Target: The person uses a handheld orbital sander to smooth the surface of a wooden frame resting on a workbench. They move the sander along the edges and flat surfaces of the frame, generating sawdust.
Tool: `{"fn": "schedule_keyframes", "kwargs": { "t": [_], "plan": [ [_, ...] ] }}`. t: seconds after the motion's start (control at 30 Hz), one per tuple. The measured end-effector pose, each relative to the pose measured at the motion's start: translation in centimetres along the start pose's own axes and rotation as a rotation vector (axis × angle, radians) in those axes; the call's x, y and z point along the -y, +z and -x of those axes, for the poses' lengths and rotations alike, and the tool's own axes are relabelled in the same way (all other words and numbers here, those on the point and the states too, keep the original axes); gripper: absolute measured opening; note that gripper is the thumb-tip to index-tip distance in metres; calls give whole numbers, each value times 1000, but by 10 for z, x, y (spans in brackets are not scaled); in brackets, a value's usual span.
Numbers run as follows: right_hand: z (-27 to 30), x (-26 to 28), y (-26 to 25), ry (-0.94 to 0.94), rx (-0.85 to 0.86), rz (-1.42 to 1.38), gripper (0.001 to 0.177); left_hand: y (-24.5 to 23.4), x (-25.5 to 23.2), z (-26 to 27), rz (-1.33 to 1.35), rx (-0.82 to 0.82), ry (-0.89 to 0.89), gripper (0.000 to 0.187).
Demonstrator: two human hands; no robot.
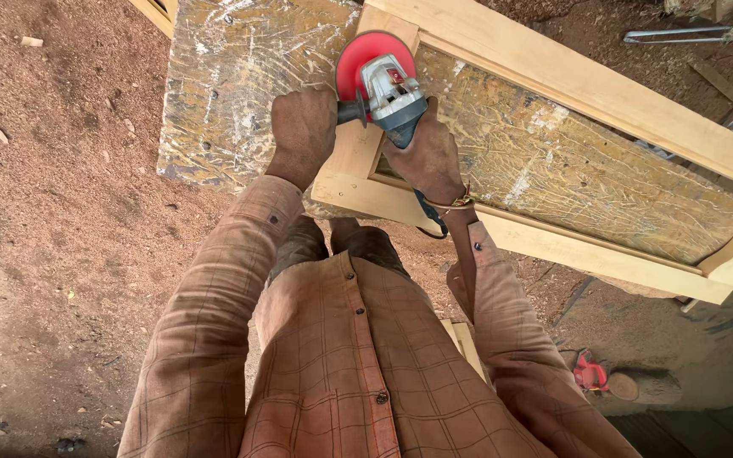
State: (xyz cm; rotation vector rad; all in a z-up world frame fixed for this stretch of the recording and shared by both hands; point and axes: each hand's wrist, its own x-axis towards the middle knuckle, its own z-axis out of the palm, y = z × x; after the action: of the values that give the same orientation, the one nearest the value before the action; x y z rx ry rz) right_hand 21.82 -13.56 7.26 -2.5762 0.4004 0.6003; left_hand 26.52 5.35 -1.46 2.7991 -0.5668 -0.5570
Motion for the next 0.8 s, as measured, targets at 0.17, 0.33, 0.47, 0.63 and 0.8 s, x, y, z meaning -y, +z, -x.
{"fn": "schedule_keyframes", "kwargs": {
  "t": [0.17,0.33,0.47,0.63,0.8],
  "plan": [
    [24,-1,7,-34,12,-38,65,1,-7,28,4,45,-49,12],
    [46,-12,12,-80,20,-52,61,6,-19,50,40,97,-56,8],
    [64,-20,20,-90,4,-64,58,15,-24,73,47,73,-70,9],
    [86,-21,32,-87,37,-96,56,23,-23,99,33,61,-65,12],
    [105,-27,48,-96,29,-80,62,33,-21,122,55,101,-73,15]
  ]
}}
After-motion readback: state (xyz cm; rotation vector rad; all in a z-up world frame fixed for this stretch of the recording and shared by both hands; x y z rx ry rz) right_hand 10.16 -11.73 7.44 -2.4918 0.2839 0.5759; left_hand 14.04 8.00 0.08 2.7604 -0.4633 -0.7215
